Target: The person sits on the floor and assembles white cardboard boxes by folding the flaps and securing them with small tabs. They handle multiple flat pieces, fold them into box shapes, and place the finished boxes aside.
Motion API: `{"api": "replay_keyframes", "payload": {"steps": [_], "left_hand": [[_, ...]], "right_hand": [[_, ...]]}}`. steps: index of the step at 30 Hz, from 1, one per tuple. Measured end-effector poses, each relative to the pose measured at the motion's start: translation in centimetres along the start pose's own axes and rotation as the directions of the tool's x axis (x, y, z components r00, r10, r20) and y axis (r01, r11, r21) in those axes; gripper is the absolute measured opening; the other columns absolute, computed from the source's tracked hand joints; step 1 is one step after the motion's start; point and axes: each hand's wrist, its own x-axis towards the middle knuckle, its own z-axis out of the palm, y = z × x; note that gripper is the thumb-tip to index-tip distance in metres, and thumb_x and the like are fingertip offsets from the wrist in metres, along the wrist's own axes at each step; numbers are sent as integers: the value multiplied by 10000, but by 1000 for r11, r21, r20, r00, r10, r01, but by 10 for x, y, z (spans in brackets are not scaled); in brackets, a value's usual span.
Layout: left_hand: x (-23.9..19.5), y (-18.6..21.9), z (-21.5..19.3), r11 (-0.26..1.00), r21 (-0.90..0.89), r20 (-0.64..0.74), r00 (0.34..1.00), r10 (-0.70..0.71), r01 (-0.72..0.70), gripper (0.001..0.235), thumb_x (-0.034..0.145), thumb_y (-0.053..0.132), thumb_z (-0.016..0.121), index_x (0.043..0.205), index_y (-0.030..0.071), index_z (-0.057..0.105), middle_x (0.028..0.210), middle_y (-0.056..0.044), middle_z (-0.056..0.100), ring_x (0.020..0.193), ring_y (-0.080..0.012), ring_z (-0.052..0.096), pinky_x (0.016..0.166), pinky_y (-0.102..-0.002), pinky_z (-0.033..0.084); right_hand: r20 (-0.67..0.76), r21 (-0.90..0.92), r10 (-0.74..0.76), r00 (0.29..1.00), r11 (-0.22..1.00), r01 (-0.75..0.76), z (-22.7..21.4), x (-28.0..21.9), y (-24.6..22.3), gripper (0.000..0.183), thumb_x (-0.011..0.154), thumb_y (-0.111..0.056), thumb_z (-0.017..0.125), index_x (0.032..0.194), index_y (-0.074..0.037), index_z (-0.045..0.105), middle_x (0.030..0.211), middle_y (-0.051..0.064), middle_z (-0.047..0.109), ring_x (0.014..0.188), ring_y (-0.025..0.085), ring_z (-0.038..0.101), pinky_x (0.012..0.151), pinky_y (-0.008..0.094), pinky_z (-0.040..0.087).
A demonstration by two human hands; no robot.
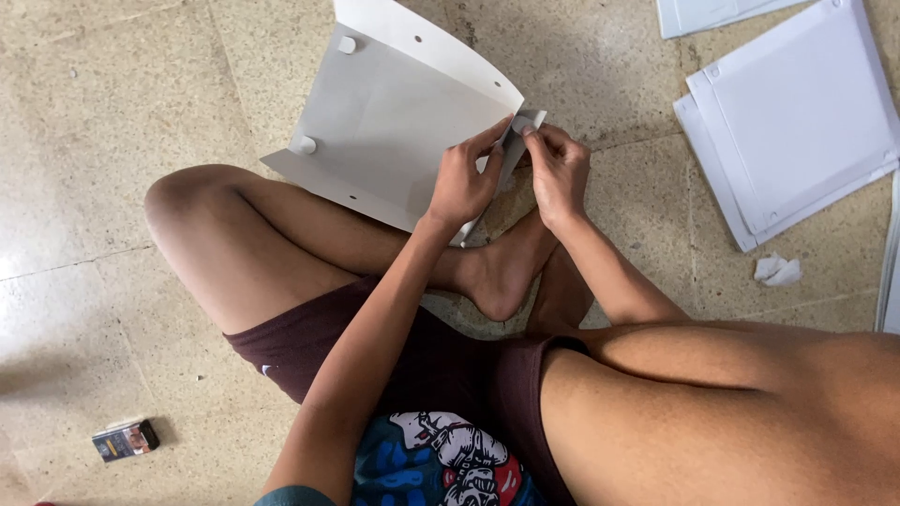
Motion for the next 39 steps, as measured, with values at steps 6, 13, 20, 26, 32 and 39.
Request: {"api": "replay_keyframes", "payload": {"steps": [6,13,20,26,32,39], "left_hand": [[5,-20,4,997,-48,-62,996,-60,57,300,1053,234,502,1268,170,701,1116,-114,756,1039,-348,718,905,-504,586],[24,-46,2,990,-76,-47,992,-121,117,201,984,164,604,1132,157,740,868,-138,775,866,-274,769,805,-407,593],[25,-36,12,993,-66,-55,993,-106,102,186,993,226,630,1096,144,761,918,-113,782,878,-272,773,788,-386,602],[23,-23,8,992,-9,-33,991,-127,127,241,1023,245,585,1146,96,728,958,-152,776,936,-358,754,826,-454,602],[29,-33,7,986,68,6,989,-150,149,229,1006,244,596,1145,109,719,931,-121,779,895,-290,770,798,-436,607],[38,-42,14,977,5,-2,977,-212,212,237,984,286,611,1087,120,745,924,-107,782,870,-296,772,759,-412,621]], "right_hand": [[58,-1,-94,994,996,94,3,-10,-43,116,923,-118,773,811,-91,765,825,77,706,832,66,553,644,282,472],[158,-17,-152,976,987,157,-1,-12,-51,95,953,-91,741,878,-48,780,878,147,705,902,122,585,708,323,484],[118,50,-150,982,988,145,-6,-8,-26,60,944,-91,742,930,-51,784,982,150,701,975,151,584,807,345,484],[95,73,-118,988,991,111,-2,-11,-37,55,940,-101,780,965,-53,785,1016,132,731,954,129,636,786,298,544],[67,165,-118,991,981,106,-4,-10,-20,143,922,-29,795,1019,53,731,1083,196,717,970,157,669,821,297,588],[135,179,-166,977,974,141,-9,-6,-16,148,978,-70,736,1076,40,726,1263,188,574,1171,240,598,1001,392,516]]}}
